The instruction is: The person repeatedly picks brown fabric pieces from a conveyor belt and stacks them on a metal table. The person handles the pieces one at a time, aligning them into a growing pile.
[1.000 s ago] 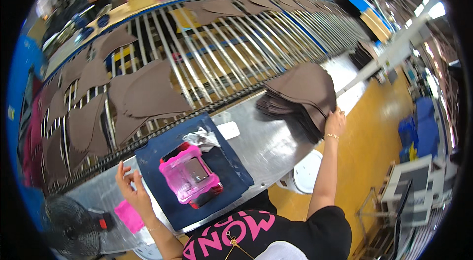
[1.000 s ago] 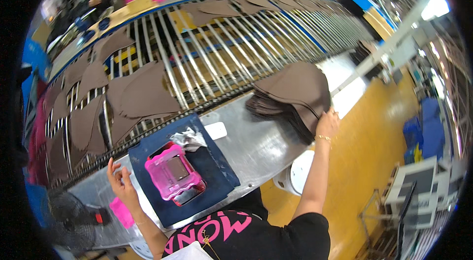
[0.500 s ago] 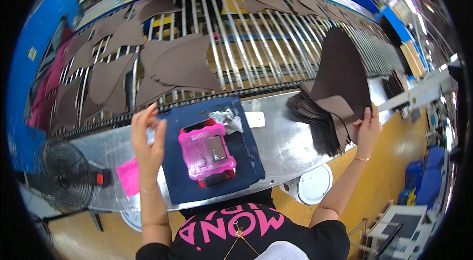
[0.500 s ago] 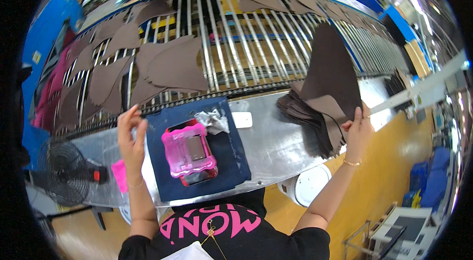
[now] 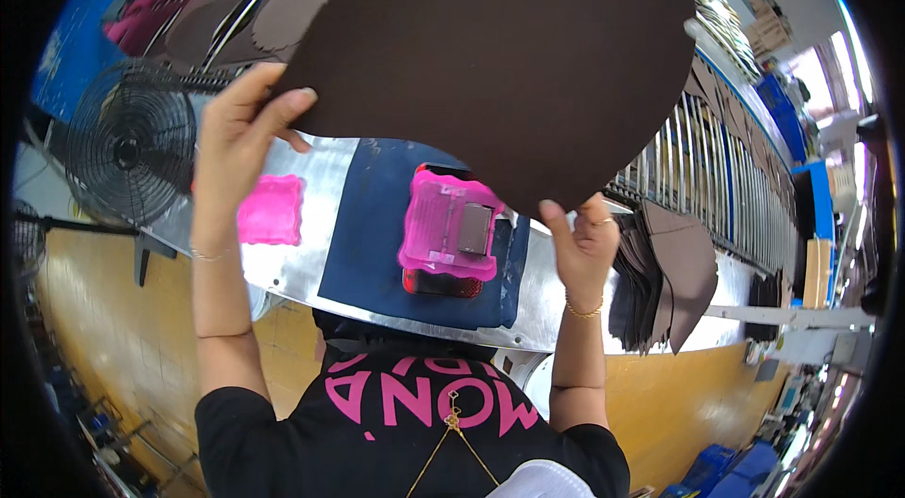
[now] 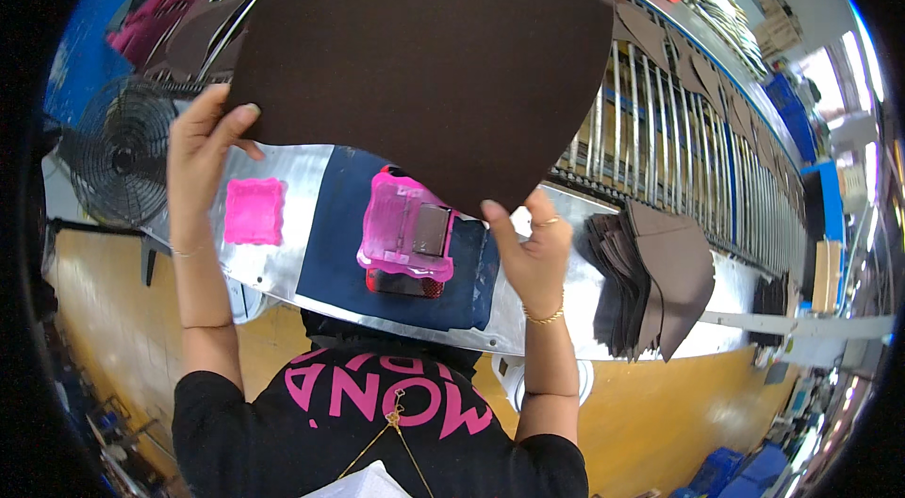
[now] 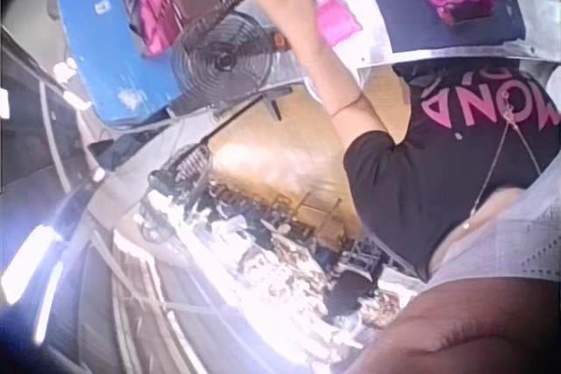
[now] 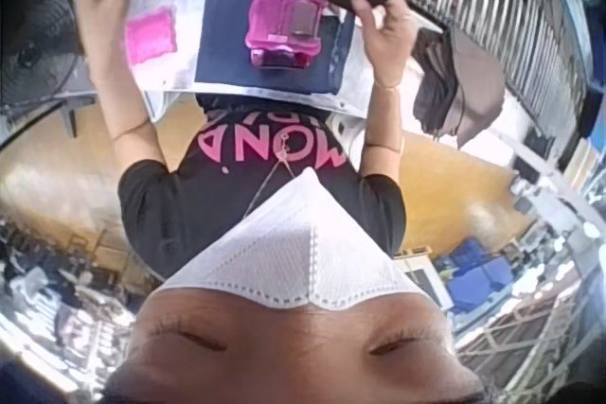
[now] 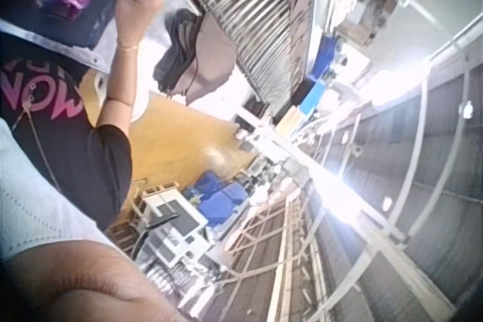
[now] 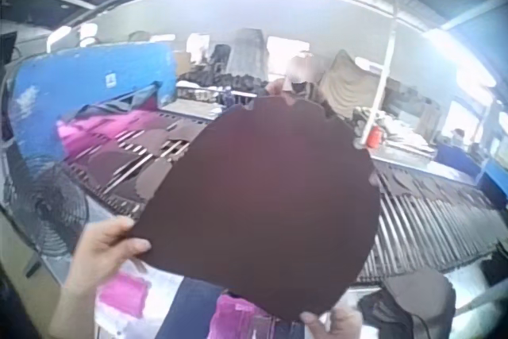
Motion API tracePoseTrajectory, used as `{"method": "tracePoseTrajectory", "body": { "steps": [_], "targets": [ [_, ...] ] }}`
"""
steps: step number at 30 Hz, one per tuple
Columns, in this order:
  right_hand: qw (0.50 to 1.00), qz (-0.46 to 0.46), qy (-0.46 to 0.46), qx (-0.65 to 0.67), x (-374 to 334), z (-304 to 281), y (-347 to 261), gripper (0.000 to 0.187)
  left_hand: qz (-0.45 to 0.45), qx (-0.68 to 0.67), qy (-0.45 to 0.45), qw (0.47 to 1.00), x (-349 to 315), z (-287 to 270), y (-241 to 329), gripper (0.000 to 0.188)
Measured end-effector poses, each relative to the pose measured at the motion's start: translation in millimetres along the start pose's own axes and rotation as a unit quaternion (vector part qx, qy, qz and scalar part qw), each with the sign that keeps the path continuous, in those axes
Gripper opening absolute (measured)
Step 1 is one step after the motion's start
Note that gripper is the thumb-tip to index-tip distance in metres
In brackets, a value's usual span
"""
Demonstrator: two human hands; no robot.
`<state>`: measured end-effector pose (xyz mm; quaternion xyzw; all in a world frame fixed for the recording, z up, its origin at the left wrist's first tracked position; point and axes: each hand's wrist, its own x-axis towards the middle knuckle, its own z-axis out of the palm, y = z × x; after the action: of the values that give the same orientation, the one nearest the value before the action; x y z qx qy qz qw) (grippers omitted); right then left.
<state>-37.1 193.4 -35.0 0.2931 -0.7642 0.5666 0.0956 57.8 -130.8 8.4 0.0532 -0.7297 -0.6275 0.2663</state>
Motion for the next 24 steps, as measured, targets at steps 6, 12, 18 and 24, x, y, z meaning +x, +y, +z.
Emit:
{"method": "tracePoseTrajectory", "body": {
  "steps": [6,12,18,24],
  "targets": [
    [0.99,-0.048,-0.093,-0.1,-7.6,35.4,6.7,0.016,0.049,0.168,0.038,0.984,-26.9,-41.5,28.4,0.009],
    [0.972,-0.123,-0.087,-0.179,-22.1,15.6,18.0,0.016,-0.011,0.218,0.0,0.976,-41.9,-33.0,14.0,0.009],
    [0.971,-0.093,-0.067,-0.212,-54.3,-30.3,29.4,0.018,-0.039,0.226,-0.159,0.96,-36.7,24.4,-13.5,0.009],
    [0.986,0.095,-0.026,-0.137,-117.6,-100.4,47.7,0.013,0.207,0.285,-0.269,0.896,-22.6,94.8,-20.8,0.009]
  ]
}}
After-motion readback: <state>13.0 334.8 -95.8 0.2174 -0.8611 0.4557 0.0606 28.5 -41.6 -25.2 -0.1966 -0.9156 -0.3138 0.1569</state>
